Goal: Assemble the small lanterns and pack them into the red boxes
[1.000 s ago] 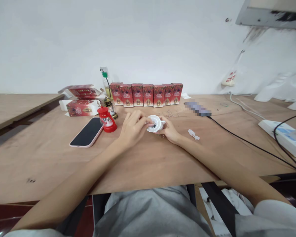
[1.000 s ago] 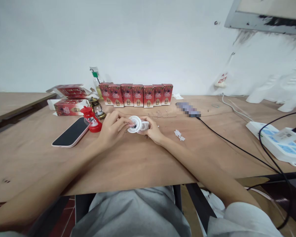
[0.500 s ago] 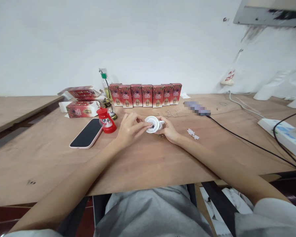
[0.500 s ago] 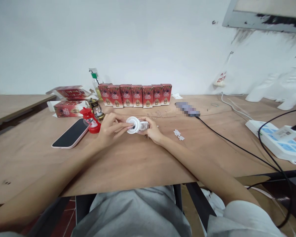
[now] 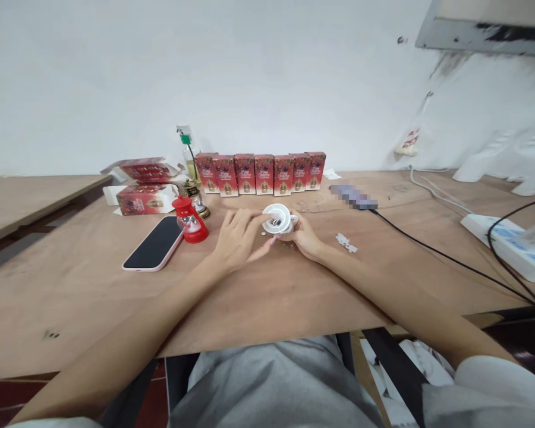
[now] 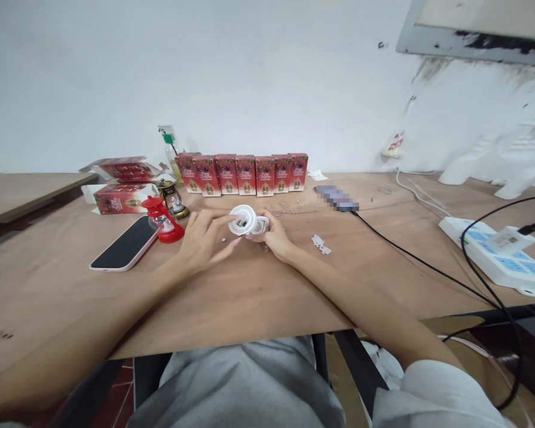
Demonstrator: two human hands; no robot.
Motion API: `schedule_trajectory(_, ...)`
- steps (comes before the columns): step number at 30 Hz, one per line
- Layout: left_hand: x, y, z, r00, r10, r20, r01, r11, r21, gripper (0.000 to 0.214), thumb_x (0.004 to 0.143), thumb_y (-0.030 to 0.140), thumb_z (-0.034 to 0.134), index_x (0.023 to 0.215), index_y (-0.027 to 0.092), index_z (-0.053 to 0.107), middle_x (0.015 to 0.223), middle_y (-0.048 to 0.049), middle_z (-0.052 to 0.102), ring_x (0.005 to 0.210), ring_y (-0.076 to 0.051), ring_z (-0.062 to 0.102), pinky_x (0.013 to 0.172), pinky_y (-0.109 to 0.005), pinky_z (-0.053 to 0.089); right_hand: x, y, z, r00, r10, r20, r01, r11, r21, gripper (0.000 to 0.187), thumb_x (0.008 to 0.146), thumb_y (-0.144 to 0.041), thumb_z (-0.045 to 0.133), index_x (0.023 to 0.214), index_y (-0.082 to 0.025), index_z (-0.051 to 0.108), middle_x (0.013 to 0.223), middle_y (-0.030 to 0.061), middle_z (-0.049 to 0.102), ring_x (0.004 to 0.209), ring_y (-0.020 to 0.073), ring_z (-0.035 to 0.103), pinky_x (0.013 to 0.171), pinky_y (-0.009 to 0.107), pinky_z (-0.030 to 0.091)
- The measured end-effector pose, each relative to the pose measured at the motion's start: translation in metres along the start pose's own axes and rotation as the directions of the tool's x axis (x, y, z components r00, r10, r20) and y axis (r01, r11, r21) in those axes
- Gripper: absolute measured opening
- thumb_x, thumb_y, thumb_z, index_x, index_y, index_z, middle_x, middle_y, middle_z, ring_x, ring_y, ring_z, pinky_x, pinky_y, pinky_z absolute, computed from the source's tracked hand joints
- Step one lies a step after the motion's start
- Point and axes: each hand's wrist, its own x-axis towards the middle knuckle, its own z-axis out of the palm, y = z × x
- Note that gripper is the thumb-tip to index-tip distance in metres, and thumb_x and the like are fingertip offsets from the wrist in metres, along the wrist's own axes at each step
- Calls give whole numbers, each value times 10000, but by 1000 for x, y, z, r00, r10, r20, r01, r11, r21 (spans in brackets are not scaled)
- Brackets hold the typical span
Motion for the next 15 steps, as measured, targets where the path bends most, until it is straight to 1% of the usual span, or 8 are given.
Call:
schedule_trajectory(3,-3,6,-2,991,-75,-108,65,993,-95,447,799,279,606,1191,145,436,1037,-125,576,947,-230,537,745,-339,401,10,-2,-9,996,-69,-54,67,997,-33,511,442,-234,817,883,-227,560,842,-27,624,809,152,559,740,283,464)
schedule_trajectory(5,-4,13,-1,990,-96,-104,83,989,-126,377,807,240,588,1153,155,464,1012,-108,574,913,-218,531,738,-334,389,22,-7,-24,982,-123,-142,120,992,-32,517,452,-253,806,900,-239,550,894,-19,629,834,156,570,767,299,473)
schedule_trajectory(6,-3,17,1,995,-81,-53,74,988,-135,304,819,225,566,1107,160,495,983,-95,581,882,-211,525,725,-332,375,29,-11,-35,969,-152,-196,149,988,-30,522,452,-259,799,907,-247,542,915,-21,628,846,155,574,782,305,476)
schedule_trajectory(8,3,30,13,992,-4,125,24,987,-157,157,850,221,516,992,166,557,918,-75,595,837,-205,509,704,-333,345,42,-19,-61,925,-222,-307,221,974,-39,532,444,-242,781,916,-252,535,956,-22,627,877,152,575,810,308,476)
schedule_trajectory(9,8,38,22,974,46,223,-6,984,-177,131,866,232,494,941,167,578,890,-70,597,832,-207,504,706,-337,338,47,-24,-75,900,-242,-363,241,969,-48,526,439,-229,770,911,-252,538,958,-23,628,877,148,573,809,306,478)
schedule_trajectory(11,22,55,44,921,101,376,-9,971,-240,179,881,279,487,946,160,603,932,-83,600,893,-218,504,754,-349,345,55,-32,-100,852,-263,-452,272,961,-47,517,442,-205,740,915,-257,539,965,-25,625,876,141,571,803,305,484)
schedule_trajectory(13,38,72,70,875,113,470,39,953,-300,228,888,307,496,1014,152,605,1028,-91,597,949,-218,501,796,-348,354,58,-38,-120,815,-284,-505,296,954,-58,500,438,-187,721,897,-260,537,967,-27,622,864,137,572,793,308,495)
schedule_trajectory(15,53,87,93,840,132,526,74,933,-352,274,903,319,486,1114,175,583,1117,-90,580,1011,-218,490,806,-341,356,59,-42,-134,792,-312,-525,312,946,-91,439,471,-215,703,874,-260,533,954,-22,621,857,142,573,772,315,506)
